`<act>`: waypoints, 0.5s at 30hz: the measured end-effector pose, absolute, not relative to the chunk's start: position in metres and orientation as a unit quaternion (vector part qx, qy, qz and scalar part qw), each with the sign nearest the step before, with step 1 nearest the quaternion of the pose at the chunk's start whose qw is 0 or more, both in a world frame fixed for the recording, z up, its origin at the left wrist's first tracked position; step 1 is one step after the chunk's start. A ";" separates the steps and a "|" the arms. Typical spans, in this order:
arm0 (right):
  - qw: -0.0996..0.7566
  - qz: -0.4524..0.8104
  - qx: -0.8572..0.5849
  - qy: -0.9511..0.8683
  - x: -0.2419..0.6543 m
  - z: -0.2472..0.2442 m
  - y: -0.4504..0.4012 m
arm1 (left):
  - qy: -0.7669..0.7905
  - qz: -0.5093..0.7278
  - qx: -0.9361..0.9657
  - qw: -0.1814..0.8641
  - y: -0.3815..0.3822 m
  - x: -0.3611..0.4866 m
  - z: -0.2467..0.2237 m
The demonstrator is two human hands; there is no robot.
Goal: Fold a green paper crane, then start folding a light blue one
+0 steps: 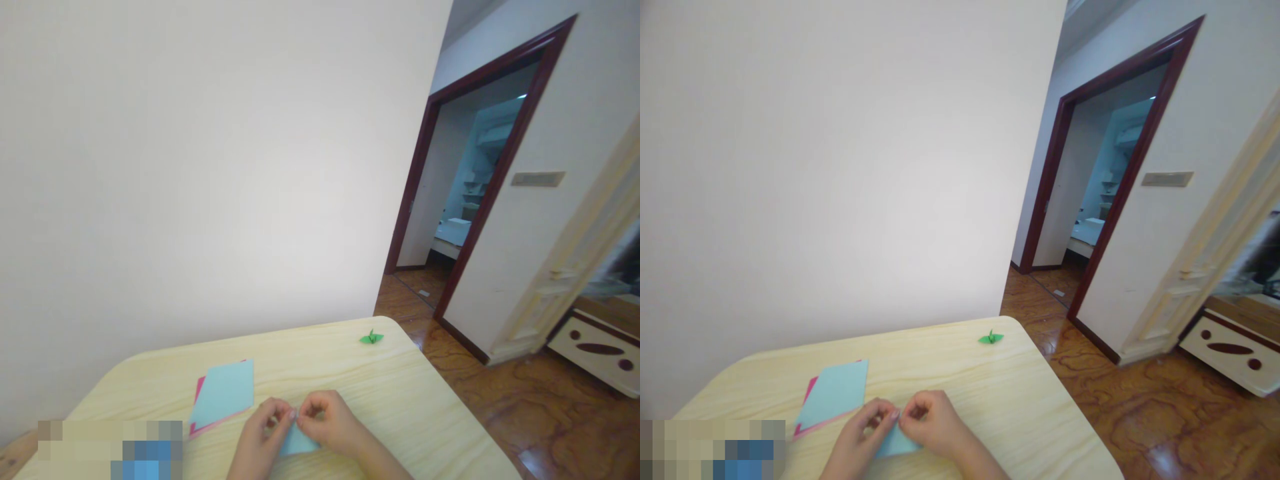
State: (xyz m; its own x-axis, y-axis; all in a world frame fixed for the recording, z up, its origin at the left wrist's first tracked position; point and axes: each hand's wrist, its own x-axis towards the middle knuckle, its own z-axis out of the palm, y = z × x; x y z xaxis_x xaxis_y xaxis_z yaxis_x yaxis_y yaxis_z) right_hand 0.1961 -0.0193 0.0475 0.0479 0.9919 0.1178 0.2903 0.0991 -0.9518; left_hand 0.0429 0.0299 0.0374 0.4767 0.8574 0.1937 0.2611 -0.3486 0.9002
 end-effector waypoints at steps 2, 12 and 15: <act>0.459 0.385 -0.557 -0.576 0.196 0.046 -0.019 | 0.374 0.343 0.748 0.428 0.030 0.044 0.036; 0.382 0.443 -0.595 -0.552 0.203 0.042 -0.016 | 0.419 0.336 0.731 0.421 0.029 0.044 0.037; 0.364 0.447 -0.599 -0.556 0.210 0.038 -0.015 | 0.451 0.347 0.703 0.426 0.036 0.041 0.037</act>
